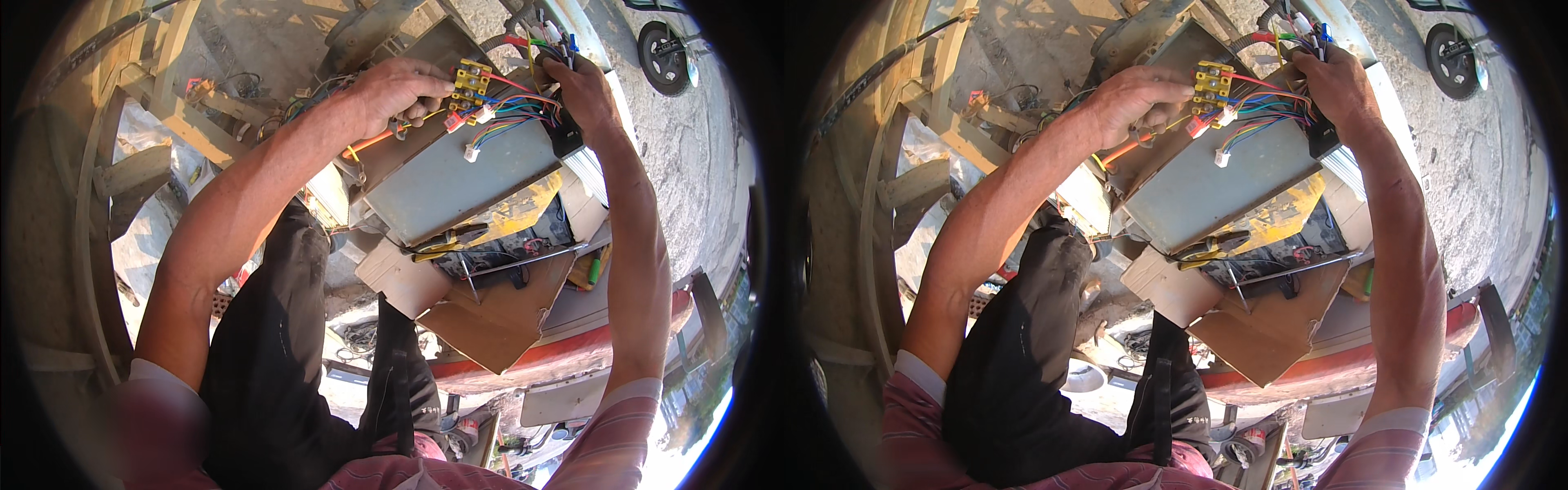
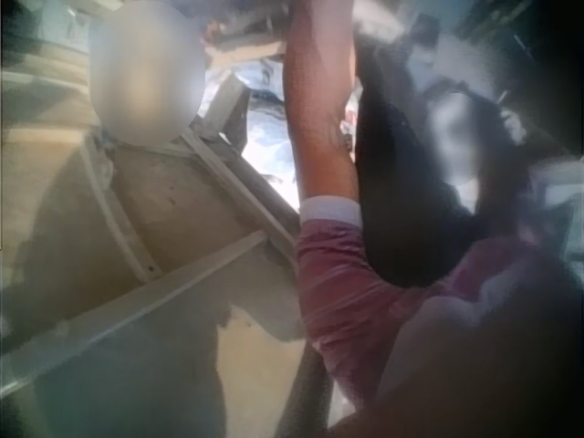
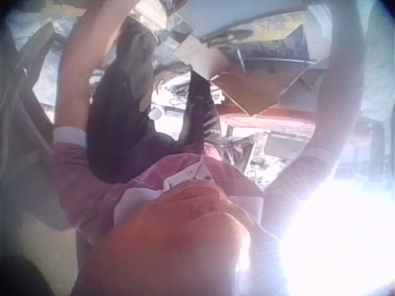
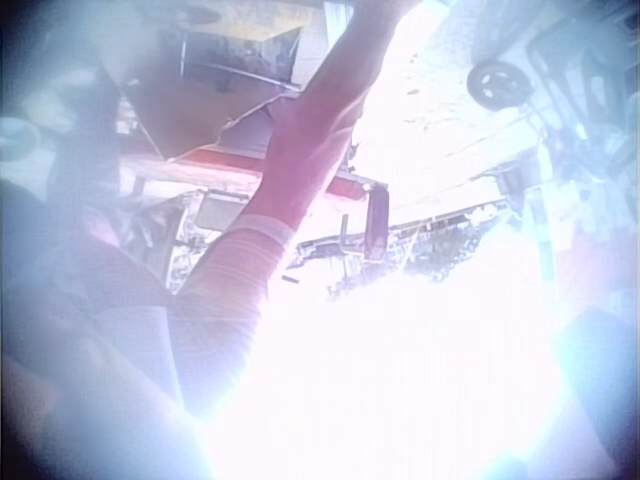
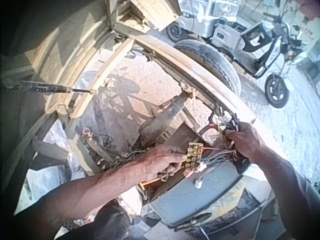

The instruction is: The person sits on the ground and works on a bundle of multicolored wires connected to a terminal block and a metal box. They separate and align wires, then use a T-handle hex wrench to tighten terminal screws on the block.

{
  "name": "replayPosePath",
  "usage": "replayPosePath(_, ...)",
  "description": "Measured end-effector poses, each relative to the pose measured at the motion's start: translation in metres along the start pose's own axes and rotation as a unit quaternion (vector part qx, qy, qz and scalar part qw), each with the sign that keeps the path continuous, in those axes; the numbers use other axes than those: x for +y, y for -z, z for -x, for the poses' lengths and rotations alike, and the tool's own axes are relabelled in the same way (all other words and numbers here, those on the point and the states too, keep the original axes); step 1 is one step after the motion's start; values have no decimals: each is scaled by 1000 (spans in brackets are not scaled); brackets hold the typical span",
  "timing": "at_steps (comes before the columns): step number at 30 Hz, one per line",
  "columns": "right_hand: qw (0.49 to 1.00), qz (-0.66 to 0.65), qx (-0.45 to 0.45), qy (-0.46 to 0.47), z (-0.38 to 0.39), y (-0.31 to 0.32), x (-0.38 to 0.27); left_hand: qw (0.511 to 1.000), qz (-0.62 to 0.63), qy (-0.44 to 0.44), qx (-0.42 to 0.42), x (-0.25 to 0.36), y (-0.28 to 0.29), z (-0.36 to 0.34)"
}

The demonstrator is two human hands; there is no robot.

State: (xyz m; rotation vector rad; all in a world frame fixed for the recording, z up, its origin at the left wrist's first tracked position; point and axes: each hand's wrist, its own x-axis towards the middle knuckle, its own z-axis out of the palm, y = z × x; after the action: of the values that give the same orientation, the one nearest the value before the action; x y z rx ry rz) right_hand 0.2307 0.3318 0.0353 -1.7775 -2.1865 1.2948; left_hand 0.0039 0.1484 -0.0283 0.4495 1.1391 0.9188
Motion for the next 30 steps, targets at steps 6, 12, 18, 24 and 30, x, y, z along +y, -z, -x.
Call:
replayPosePath(6,996,67,37,39,-1,-1,2,1000,-1,0,3,0,1,0)
replayPosePath(12,992,107,16,61,6,2,-1,1000,4,-7,9,-2,1,-1)
replayPosePath(18,991,51,-36,116,3,5,3,1000,5,-18,12,-4,1,-2)
replayPosePath(24,985,-115,-111,68,23,5,-19,1000,13,-13,8,-6,4,-3)
replayPosePath(30,983,2,-110,145,41,-6,-36,999,19,-14,23,-6,3,-3)
